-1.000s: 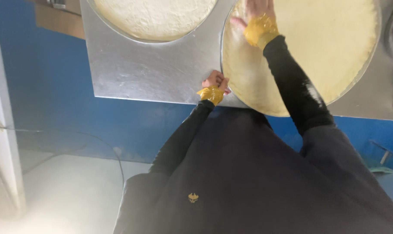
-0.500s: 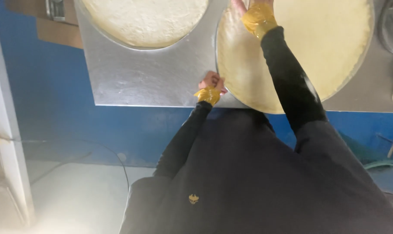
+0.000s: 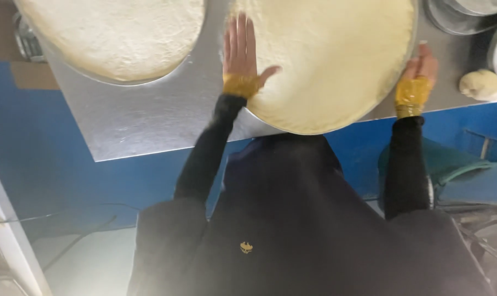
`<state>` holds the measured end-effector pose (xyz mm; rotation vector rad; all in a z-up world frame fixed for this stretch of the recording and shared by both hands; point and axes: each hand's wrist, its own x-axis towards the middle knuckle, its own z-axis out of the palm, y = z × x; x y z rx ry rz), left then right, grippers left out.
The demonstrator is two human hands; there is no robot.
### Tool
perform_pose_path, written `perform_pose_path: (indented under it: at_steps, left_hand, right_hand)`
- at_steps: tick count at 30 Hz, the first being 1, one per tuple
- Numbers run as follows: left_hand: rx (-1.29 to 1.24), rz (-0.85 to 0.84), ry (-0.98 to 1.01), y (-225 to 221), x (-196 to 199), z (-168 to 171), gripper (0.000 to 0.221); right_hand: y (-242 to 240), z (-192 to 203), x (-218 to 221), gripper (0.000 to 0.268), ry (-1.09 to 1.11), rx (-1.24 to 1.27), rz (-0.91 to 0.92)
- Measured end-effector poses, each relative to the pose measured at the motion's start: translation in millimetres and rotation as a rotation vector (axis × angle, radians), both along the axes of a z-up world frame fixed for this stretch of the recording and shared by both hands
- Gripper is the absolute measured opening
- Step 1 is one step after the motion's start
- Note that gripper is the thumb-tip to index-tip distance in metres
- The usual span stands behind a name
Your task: Flattening and stretching dough in large circular trays and organizing them on racks.
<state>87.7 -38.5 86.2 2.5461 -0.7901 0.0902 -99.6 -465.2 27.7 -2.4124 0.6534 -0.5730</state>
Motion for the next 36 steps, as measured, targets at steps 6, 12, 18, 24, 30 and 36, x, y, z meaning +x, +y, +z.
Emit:
perform_pose_path:
  at_steps: [6,12,18,24,30,36]
  left_hand:
    - [0.373,-0.071,0.22,-54.2,28.2,-16.0,0.139]
    - [0.434,-0.037,0.202,-91.6,36.4,9.6,0.139]
    - [0.424,-0.1,0.158,-114.6,27.5,-14.3,0.14]
    - [0.375,-0.163,0.213,-165.0,27.8,-3.7,0.135]
    - [0.39,-0.226,0.254,-177.1,27.2,-19.9,0.135]
    - [0.347,-0.271,0.217,-197.2,45.5,-22.3,0.132]
  right_hand:
    - [10.8,-17.9,0.3,0.035,-0.102,-0.101,0.074]
    - [25.5,-15.1,15.1,0.034,-0.081,0.014,-0.029]
    - [21.2,-14.2,16.8,0.03,-0.104,0.005,-0.014]
    - [18.5,-5.6,22.7,0.031,-0.083,0.044,-0.005]
    - [22.5,9.9,16.0,0.032,-0.063,0.043,0.036]
    - [15.1,2.0,27.3,0.032,-0.065,0.019,0.05]
